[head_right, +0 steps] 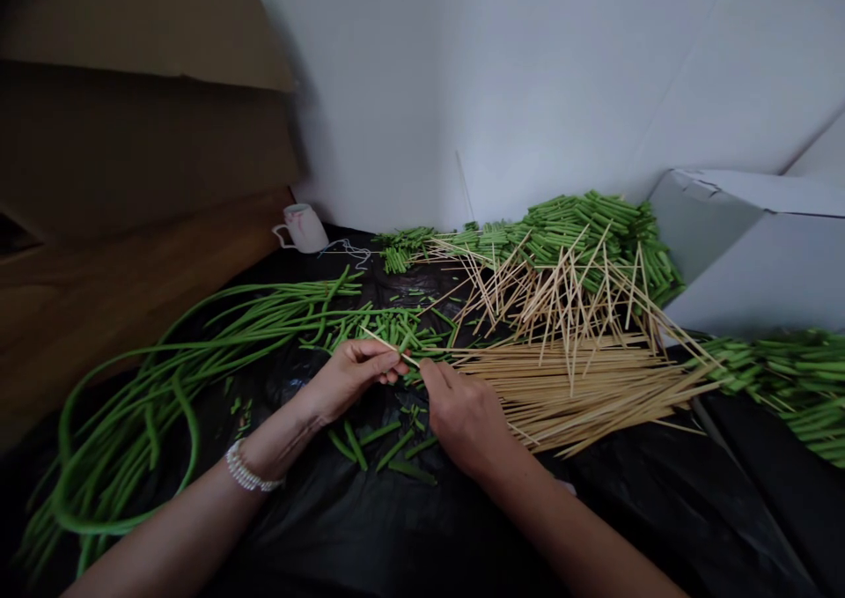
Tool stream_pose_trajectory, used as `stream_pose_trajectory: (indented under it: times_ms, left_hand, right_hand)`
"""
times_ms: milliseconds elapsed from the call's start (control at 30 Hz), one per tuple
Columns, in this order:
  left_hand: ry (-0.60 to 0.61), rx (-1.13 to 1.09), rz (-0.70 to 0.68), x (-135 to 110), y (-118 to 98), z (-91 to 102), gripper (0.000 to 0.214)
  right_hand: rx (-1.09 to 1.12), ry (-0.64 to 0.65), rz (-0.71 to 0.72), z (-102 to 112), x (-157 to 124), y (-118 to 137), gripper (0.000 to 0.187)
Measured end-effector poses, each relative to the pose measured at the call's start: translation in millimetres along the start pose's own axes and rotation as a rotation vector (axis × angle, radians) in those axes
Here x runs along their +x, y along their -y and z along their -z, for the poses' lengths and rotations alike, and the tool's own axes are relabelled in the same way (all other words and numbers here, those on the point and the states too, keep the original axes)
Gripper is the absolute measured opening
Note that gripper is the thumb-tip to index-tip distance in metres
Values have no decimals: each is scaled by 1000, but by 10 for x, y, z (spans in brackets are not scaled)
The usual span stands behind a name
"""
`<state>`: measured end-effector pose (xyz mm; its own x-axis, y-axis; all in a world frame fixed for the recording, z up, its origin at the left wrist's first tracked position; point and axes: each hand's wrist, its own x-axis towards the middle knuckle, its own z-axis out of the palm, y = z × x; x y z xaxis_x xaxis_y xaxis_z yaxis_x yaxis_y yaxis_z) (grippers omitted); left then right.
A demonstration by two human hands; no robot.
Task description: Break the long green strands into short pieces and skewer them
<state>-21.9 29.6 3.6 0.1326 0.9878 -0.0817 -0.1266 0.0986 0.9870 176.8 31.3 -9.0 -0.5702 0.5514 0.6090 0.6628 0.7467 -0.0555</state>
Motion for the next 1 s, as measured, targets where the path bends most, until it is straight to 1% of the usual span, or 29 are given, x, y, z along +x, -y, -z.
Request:
stream_pose_trajectory:
  times_ms: [233,367,433,467,533,600,667,767,833,900,967,1000]
  left_hand:
    - [38,10,5,3,49,-86,22]
    - [76,71,-16,3,40,-103,23]
    - [75,162,-63,3,22,-86,27]
    - [50,234,-104,3,14,-70,28]
    - [-32,428,-220,5,9,-29,28]
    - [-79,632,-347,11,27,15,22]
    - [-48,803,-447,22,64,49,16]
    - [4,993,-513,36,124,73,16]
    - [23,1079,-521,38,144,73,17]
    - [39,1109,-525,33,141,65,18]
    - [27,1057,-528,27,124,60,18]
    - [2,995,-524,28,112,62,18]
  right_hand:
    - [2,59,-36,9,7,17,28]
    - [48,80,-46,14,17,30,29]
    - [48,76,-48,23,17,13,29]
    - [39,63,-50,29,16,-5,29]
    - [16,18,-62,45,11,-56,30]
    - [-5,-19,-80,57,4,-116,30]
    - [-14,-27,-89,61,-4,-167,30]
    - [-11,-31,-80,53,-13,-199,30]
    - [-14,-32,-74,48,-15,-196,30]
    - [-21,-27,-75,47,-14,-187,31]
    - [-23,-27,-77,53,-11,-180,31]
    - [-22,-32,-77,57,-10,-179,31]
